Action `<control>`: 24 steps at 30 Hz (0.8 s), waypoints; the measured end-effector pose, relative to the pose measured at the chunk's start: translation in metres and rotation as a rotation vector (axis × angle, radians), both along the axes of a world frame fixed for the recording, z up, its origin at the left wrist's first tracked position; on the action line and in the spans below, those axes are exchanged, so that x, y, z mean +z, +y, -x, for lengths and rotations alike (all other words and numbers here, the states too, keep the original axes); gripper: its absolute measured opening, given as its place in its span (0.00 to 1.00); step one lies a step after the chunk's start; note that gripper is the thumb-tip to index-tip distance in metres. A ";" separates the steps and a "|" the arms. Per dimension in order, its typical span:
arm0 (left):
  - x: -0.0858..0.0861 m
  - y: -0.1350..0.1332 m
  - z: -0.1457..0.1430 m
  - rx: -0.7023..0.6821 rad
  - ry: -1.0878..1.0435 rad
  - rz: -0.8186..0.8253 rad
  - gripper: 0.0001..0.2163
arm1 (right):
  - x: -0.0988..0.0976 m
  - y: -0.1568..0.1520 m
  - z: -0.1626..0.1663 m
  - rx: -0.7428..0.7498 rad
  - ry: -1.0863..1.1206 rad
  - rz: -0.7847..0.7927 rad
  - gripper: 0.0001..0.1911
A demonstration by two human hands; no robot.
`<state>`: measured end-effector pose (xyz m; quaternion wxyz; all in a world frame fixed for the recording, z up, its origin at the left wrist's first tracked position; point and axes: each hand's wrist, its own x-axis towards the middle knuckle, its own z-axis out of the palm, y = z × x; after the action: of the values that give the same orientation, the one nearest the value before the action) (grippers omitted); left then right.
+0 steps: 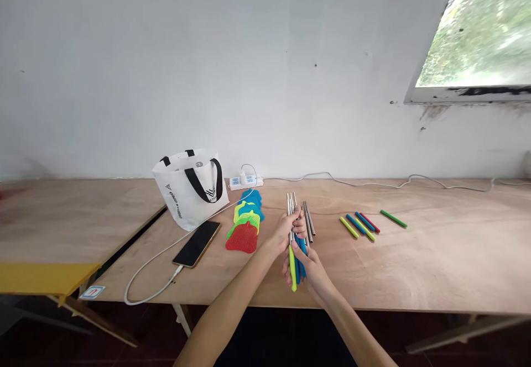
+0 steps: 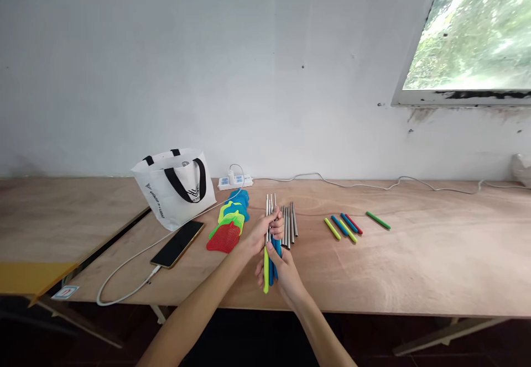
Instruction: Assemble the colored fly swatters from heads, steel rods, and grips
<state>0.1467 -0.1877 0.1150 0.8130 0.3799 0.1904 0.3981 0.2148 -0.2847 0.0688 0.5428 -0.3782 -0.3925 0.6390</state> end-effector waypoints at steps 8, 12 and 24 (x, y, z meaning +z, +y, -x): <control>0.013 0.007 0.011 0.123 -0.004 0.034 0.19 | 0.004 -0.010 0.022 -0.045 0.101 0.061 0.33; 0.048 0.045 0.054 0.361 -0.132 -0.006 0.20 | -0.030 -0.050 0.057 0.270 0.068 0.128 0.34; 0.008 0.054 0.074 0.527 0.305 -0.261 0.19 | 0.003 0.045 -0.084 -0.196 -0.873 -0.086 0.28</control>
<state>0.0729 -0.1341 0.1231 0.5884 0.4737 0.3493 0.5543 0.2987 -0.2401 0.0714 0.3996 -0.6246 -0.5734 0.3484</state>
